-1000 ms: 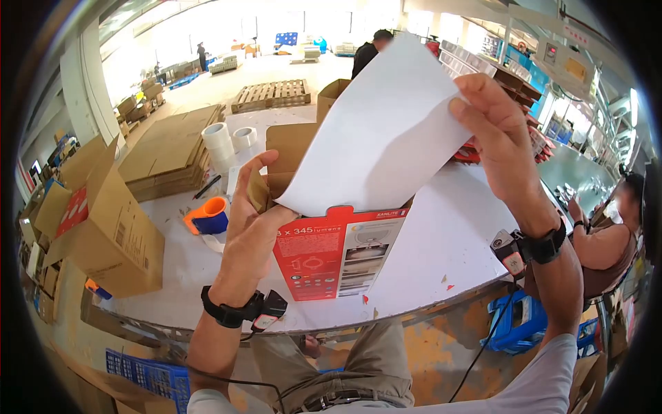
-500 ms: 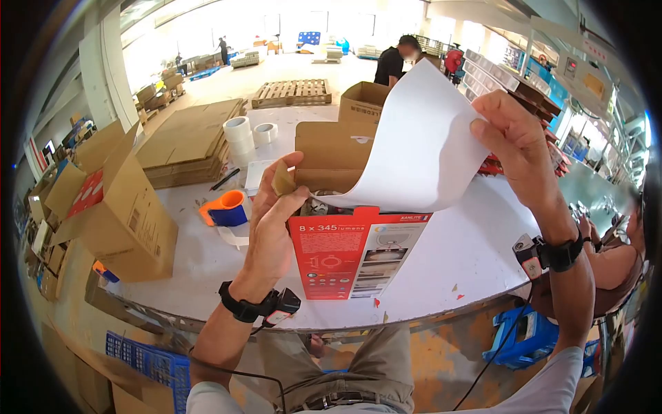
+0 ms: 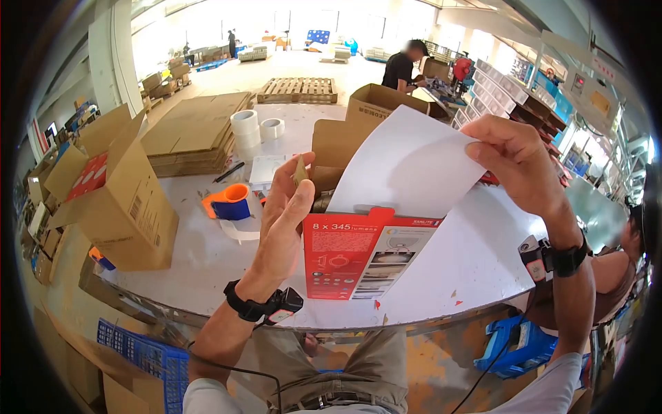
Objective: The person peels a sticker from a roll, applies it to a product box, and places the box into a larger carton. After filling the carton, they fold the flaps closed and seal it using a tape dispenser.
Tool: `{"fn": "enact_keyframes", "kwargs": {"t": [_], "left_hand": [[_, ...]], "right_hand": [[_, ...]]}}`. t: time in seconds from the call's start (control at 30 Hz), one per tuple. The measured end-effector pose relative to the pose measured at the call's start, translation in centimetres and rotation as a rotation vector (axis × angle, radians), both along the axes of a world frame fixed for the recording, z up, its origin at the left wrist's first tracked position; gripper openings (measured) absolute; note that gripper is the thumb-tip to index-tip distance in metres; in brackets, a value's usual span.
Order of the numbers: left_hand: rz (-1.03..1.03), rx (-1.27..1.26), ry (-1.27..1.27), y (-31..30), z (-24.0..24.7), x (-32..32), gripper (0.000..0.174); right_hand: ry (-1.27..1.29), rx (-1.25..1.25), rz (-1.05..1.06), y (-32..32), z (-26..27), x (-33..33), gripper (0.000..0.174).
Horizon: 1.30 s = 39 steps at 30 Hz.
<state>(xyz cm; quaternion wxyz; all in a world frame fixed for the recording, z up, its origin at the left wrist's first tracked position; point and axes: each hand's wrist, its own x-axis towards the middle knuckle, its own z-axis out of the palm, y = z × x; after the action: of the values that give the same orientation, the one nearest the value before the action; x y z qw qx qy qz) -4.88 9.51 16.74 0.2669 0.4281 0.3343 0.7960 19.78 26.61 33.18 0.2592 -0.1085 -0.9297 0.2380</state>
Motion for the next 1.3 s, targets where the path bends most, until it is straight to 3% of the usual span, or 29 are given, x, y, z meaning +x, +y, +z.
{"fn": "enact_keyframes", "kwargs": {"t": [0.13, 0.23, 0.33, 0.5, 0.63, 0.77, 0.87, 1.0, 1.17, 1.3], "left_hand": [[0.0, 0.004, 0.03, 0.5, -1.0, -0.8, 0.052], [-0.03, 0.008, 0.052, 0.0, -0.3, 0.0, 0.053], [-0.084, 0.019, -0.005, 0.1, -0.4, 0.0, 0.053], [-0.083, 0.018, -0.014, 0.0, -0.4, -0.1, 0.053], [-0.009, 0.031, 0.024, 0.1, -0.8, -0.3, 0.054], [0.119, -0.03, 0.128, 0.0, -1.4, -1.1, 0.057], [0.202, -0.161, 0.287, -0.5, -0.7, -2.0, 0.055], [0.485, -0.22, 0.508, -0.2, 1.0, -1.7, 0.048], [0.655, -0.26, 0.515, 1.9, 0.8, -2.4, 0.038], [0.666, -0.363, 0.571, 2.3, 1.9, -2.7, 0.036]], "right_hand": [[-0.154, 0.385, 0.099, -1.9, -1.5, -1.7, 0.022], [-0.213, 0.365, 0.155, -3.1, -3.7, -2.9, 0.024], [-0.01, 0.453, 0.118, -3.9, -4.4, -3.1, 0.027], [0.063, 0.595, 0.063, -5.3, -4.5, -1.1, 0.043], [0.219, 0.69, -0.044, -3.6, -4.0, 0.3, 0.04], [0.28, 0.168, -0.151, -0.4, -6.7, 1.5, 0.044], [0.277, -0.064, -0.16, 1.2, -9.5, 1.3, 0.05], [0.3, -0.239, -0.161, 0.9, -10.2, -0.2, 0.053], [0.408, -0.181, -0.268, 0.2, -10.4, -2.9, 0.038], [0.53, -0.112, -0.302, 0.9, -11.3, -4.3, 0.027]]}}
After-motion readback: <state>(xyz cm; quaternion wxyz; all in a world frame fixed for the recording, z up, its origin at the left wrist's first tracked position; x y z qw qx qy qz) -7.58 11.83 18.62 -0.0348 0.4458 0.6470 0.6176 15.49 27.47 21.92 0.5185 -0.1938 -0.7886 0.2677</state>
